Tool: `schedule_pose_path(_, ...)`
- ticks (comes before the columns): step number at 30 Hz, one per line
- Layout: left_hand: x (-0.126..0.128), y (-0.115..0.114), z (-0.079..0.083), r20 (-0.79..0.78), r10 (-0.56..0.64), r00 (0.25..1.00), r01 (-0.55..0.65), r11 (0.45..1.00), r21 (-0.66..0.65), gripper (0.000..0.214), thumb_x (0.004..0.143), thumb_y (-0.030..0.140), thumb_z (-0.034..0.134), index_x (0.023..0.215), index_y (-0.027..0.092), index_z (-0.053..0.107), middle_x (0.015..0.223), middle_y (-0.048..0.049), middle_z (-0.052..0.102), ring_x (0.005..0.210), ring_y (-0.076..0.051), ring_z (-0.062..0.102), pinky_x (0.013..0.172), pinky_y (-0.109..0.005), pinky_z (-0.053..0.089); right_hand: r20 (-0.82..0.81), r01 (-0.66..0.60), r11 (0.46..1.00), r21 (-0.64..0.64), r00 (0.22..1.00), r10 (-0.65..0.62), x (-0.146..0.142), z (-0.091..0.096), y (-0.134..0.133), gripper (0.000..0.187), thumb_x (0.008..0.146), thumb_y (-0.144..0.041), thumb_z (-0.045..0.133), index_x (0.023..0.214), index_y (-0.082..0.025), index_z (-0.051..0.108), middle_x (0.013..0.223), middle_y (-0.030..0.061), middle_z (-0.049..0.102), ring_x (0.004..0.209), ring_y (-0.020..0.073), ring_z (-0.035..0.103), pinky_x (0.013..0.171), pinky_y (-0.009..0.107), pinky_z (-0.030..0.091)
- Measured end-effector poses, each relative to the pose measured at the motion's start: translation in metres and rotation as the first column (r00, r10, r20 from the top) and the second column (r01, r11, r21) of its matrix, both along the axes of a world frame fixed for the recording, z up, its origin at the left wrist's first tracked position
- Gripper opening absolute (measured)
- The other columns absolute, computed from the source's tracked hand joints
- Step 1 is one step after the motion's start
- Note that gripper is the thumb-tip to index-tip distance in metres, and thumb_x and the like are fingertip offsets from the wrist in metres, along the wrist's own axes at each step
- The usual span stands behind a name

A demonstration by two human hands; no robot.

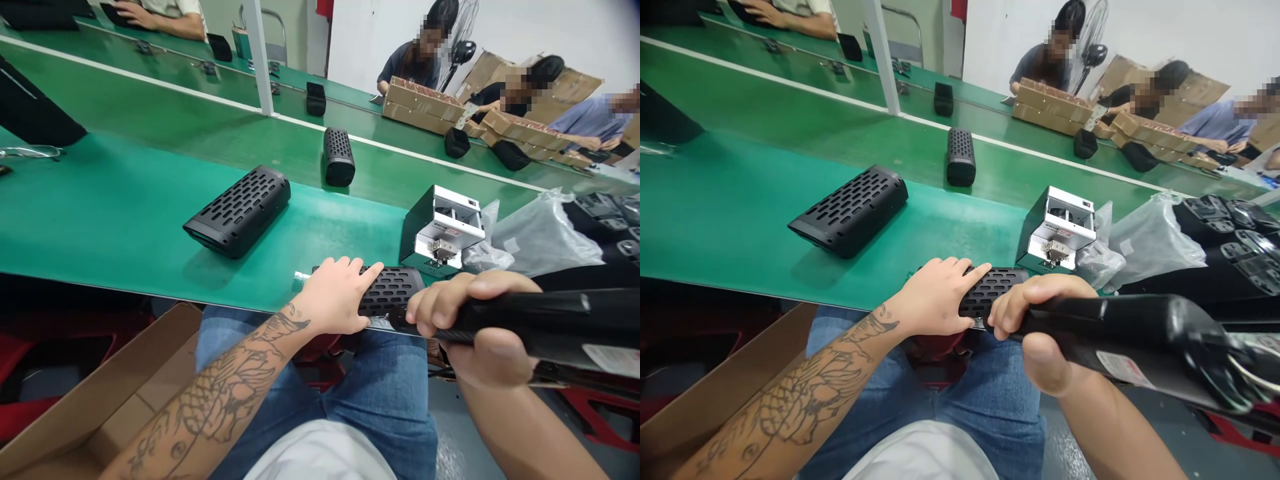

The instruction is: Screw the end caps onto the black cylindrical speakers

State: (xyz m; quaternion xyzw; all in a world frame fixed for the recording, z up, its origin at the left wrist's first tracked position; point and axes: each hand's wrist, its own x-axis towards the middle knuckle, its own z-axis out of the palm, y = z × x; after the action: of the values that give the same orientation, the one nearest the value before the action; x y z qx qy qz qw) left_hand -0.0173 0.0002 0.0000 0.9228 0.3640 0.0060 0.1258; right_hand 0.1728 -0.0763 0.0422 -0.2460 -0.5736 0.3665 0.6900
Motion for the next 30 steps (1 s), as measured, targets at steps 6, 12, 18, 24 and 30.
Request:
schedule_pose_path(6,0.001,-0.001,0.0,0.01,0.008,1.0,-0.008,1.0,0.0,0.107,0.094,0.061,0.084,0.183,0.021,0.042,0.151,-0.0202,0.072,0.128,-0.042,0.073,0.102,-0.051,0.057,0.037,0.007,1.0,-0.003,0.999,-0.007,-0.005,-0.007,0.017,0.024,0.1,-0.041,0.095,0.116,-0.028,0.083,0.072,-0.0011,0.072,0.049,0.0192,0.066,0.053,0.038,0.066)
schedule_pose_path(12,0.001,0.0,0.001,0.008,0.006,1.0,-0.006,1.0,-0.015,0.108,0.093,0.06,0.084,0.184,0.022,0.041,0.152,-0.0196,0.072,0.127,-0.041,0.073,0.101,-0.051,0.057,0.101,-0.054,0.998,-0.03,0.993,0.057,-0.009,-0.005,0.022,0.021,0.102,-0.039,0.093,0.107,-0.026,0.078,0.072,-0.0023,0.072,0.048,0.0174,0.065,0.054,0.037,0.067)
schedule_pose_path(18,0.002,0.0,0.004,-0.012,0.008,1.0,-0.008,0.999,-0.042,0.106,0.094,0.058,0.083,0.184,0.021,0.041,0.153,-0.0197,0.071,0.128,-0.042,0.072,0.101,-0.052,0.057,0.088,-0.127,0.99,-0.058,0.987,0.131,-0.006,-0.004,0.025,0.019,0.101,-0.033,0.092,0.108,-0.024,0.078,0.072,-0.0023,0.07,0.051,0.0171,0.067,0.054,0.035,0.065)
schedule_pose_path(24,0.002,0.0,0.003,-0.009,0.008,1.0,-0.008,0.999,-0.043,0.108,0.093,0.059,0.085,0.184,0.02,0.04,0.151,-0.0199,0.071,0.128,-0.042,0.072,0.099,-0.05,0.056,0.13,-0.144,0.988,-0.053,0.98,0.15,-0.007,-0.004,0.026,0.021,0.099,-0.037,0.095,0.109,-0.026,0.081,0.067,-0.0036,0.069,0.047,0.0172,0.064,0.052,0.035,0.065)
schedule_pose_path(30,0.003,0.0,0.002,-0.004,0.008,1.0,-0.008,0.999,-0.043,0.109,0.094,0.059,0.086,0.184,0.021,0.038,0.157,-0.0201,0.07,0.132,-0.043,0.071,0.101,-0.051,0.056,0.105,-0.203,0.978,-0.055,0.973,0.208,-0.008,-0.006,0.029,0.018,0.098,-0.032,0.096,0.109,-0.026,0.083,0.068,-0.0024,0.07,0.047,0.0168,0.064,0.051,0.034,0.063)
